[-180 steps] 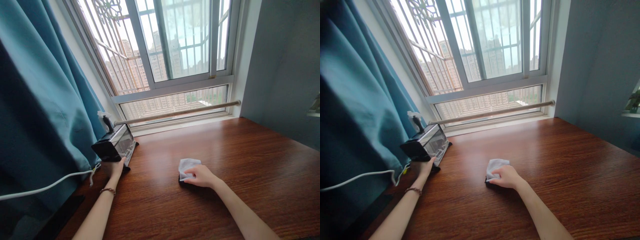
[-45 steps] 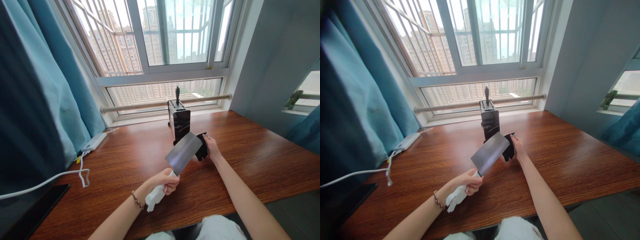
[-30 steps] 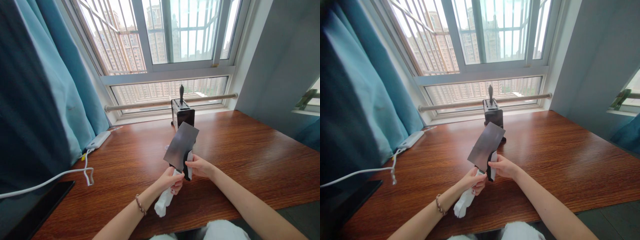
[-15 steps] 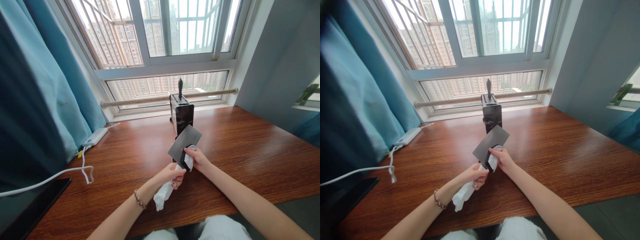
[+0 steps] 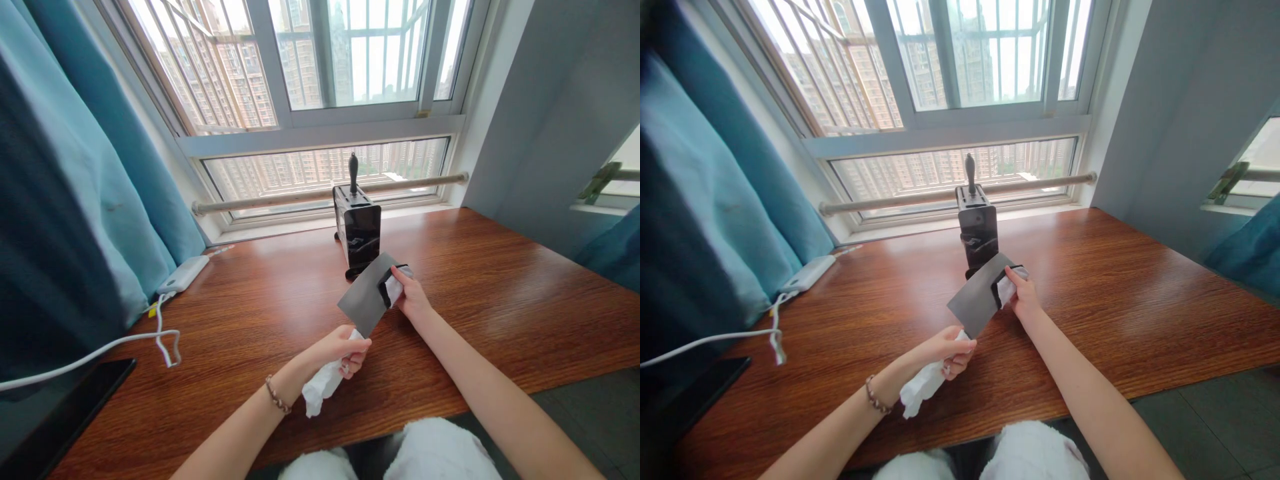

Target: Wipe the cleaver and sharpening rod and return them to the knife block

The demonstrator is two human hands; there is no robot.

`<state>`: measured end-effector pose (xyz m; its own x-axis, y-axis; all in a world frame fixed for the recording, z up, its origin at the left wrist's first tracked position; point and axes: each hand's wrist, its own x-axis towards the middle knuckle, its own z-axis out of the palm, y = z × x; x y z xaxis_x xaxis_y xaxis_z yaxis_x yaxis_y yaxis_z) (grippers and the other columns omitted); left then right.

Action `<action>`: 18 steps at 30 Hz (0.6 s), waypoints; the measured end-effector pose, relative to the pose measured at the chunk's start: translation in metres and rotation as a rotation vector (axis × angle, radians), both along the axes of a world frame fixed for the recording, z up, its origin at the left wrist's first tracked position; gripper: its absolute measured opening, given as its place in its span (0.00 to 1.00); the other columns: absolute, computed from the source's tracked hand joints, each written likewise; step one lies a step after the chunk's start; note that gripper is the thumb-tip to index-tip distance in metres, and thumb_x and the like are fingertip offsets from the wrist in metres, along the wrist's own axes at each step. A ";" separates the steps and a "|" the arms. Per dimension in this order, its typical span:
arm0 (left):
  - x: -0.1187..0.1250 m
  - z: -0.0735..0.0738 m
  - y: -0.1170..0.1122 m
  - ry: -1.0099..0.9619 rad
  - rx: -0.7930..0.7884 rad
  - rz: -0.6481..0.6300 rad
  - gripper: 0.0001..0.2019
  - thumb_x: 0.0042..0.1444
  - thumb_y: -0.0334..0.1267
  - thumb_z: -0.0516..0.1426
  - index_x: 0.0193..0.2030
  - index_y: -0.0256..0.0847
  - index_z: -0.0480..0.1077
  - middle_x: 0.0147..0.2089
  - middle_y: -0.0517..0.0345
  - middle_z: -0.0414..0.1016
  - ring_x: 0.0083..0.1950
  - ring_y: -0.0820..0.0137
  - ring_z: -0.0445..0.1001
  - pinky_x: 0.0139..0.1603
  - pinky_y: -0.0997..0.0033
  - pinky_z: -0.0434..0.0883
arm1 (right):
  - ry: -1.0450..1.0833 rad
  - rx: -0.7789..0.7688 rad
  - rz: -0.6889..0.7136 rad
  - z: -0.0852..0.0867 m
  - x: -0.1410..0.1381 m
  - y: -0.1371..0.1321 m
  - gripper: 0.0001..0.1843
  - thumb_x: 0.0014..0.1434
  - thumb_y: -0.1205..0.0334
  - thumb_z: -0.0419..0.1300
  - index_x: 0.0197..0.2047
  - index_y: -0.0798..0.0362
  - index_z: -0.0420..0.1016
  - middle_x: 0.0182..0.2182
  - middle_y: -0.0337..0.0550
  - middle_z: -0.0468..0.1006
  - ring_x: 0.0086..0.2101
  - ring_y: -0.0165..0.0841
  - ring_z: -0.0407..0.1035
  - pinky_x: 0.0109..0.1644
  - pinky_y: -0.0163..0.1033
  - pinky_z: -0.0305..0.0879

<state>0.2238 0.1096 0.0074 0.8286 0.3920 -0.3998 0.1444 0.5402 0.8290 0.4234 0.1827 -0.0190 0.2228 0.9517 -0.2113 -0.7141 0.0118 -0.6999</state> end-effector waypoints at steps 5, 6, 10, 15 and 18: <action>-0.002 0.006 -0.003 0.000 0.014 -0.034 0.22 0.47 0.49 0.58 0.22 0.38 0.49 0.18 0.68 0.47 0.17 0.84 0.46 0.15 0.80 0.44 | 0.041 -0.027 -0.068 -0.002 0.013 0.008 0.12 0.38 0.66 0.67 0.28 0.53 0.71 0.27 0.37 0.78 0.28 0.32 0.73 0.35 0.36 0.72; -0.003 0.007 -0.004 0.011 0.025 -0.030 0.22 0.46 0.49 0.58 0.22 0.38 0.50 0.18 0.68 0.48 0.17 0.84 0.46 0.15 0.80 0.45 | 0.046 -0.035 -0.084 -0.003 0.017 0.011 0.11 0.39 0.67 0.67 0.28 0.53 0.71 0.27 0.37 0.78 0.28 0.32 0.73 0.35 0.36 0.72; -0.009 0.003 -0.011 0.071 0.055 -0.020 0.20 0.46 0.48 0.59 0.23 0.39 0.52 0.18 0.67 0.50 0.16 0.82 0.49 0.15 0.80 0.47 | 0.055 -0.049 -0.140 -0.002 0.043 0.018 0.04 0.47 0.62 0.61 0.29 0.50 0.71 0.28 0.37 0.78 0.29 0.31 0.73 0.36 0.38 0.72; -0.010 -0.003 -0.007 0.046 0.019 -0.021 0.22 0.45 0.50 0.59 0.22 0.39 0.51 0.17 0.68 0.47 0.15 0.83 0.47 0.14 0.80 0.44 | 0.010 0.000 -0.421 0.018 0.074 0.018 0.08 0.51 0.55 0.57 0.33 0.50 0.69 0.30 0.34 0.76 0.31 0.28 0.71 0.36 0.34 0.70; -0.010 -0.002 -0.002 0.042 -0.043 -0.026 0.25 0.43 0.52 0.60 0.20 0.39 0.48 0.17 0.69 0.44 0.16 0.84 0.43 0.15 0.80 0.40 | -0.170 0.114 -0.746 0.035 0.073 0.005 0.16 0.51 0.48 0.56 0.34 0.53 0.68 0.30 0.38 0.74 0.31 0.30 0.70 0.32 0.34 0.67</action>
